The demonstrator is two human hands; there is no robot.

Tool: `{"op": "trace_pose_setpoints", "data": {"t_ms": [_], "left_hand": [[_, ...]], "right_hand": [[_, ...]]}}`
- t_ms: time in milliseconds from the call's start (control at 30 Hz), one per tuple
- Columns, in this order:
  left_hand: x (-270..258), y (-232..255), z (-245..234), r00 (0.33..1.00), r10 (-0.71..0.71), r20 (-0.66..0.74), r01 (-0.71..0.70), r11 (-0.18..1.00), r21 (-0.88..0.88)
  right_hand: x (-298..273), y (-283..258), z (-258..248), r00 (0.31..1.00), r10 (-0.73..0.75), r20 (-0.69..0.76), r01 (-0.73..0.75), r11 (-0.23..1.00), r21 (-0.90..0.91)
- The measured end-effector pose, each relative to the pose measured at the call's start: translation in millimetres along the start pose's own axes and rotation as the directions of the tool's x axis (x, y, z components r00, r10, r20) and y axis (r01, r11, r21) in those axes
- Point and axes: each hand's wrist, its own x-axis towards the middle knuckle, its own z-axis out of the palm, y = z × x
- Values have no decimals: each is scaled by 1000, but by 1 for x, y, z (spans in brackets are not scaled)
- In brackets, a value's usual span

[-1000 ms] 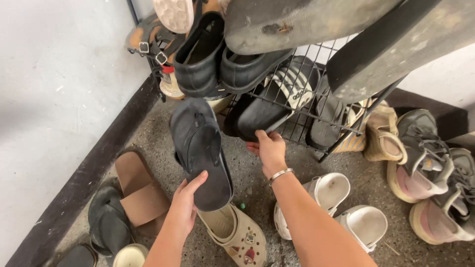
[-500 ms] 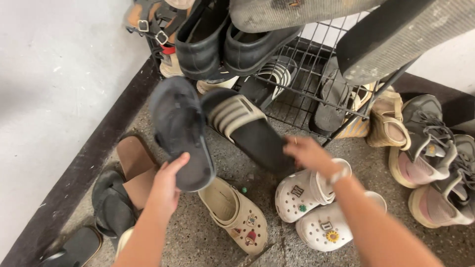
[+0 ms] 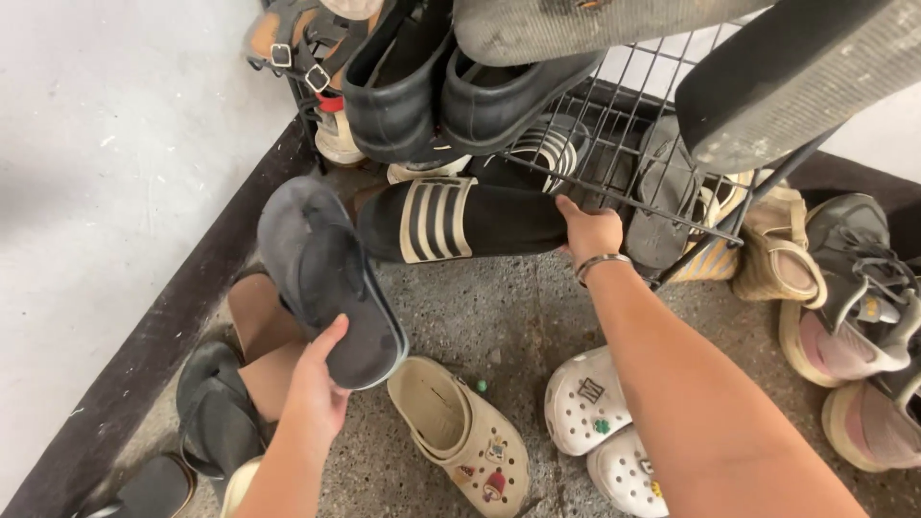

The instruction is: The person gathers various shoes from the floor and places them onto a multi-tiered wire shoe rack. They handle sneakers, sandals, and flip-flops, arranging them in pairs. The person then sweeps the floor with a broom and dustpan and continues to place remaining shoes onto the rack.

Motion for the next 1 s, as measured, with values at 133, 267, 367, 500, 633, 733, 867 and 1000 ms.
{"op": "trace_pose_setpoints", "data": {"t_ms": [133, 267, 367, 500, 633, 733, 867, 1000], "left_hand": [[-9, 3, 12, 999, -39, -25, 40, 999, 30], [3, -4, 6, 1000, -21, -24, 21, 1000, 14], [-26, -2, 11, 996, -60, -60, 62, 998, 26], [-24, -16, 0, 993, -95, -68, 95, 995, -5], [-26, -19, 3, 973, -167, -161, 196, 963, 184], [-1, -29, -1, 969, -217, -118, 247, 859, 450], [-11, -15, 12, 956, -204, -212, 281, 423, 862], [-20, 13, 9, 925, 347, -155, 28, 345, 938]], "right_hand": [[-49, -7, -10, 977, 99, 191, -104, 994, 17], [-45, 11, -5, 948, 77, 308, -165, 949, 269], [-44, 21, -12, 944, 42, 326, -171, 910, 378], [8, 55, -32, 977, -63, 205, -35, 896, 443], [0, 55, -77, 965, -77, 249, -35, 909, 415], [-17, 48, -91, 936, -17, 351, -134, 906, 401], [-48, 39, -98, 919, 31, 392, -167, 934, 316], [-35, 50, -102, 877, -8, 480, -161, 937, 309]]}}
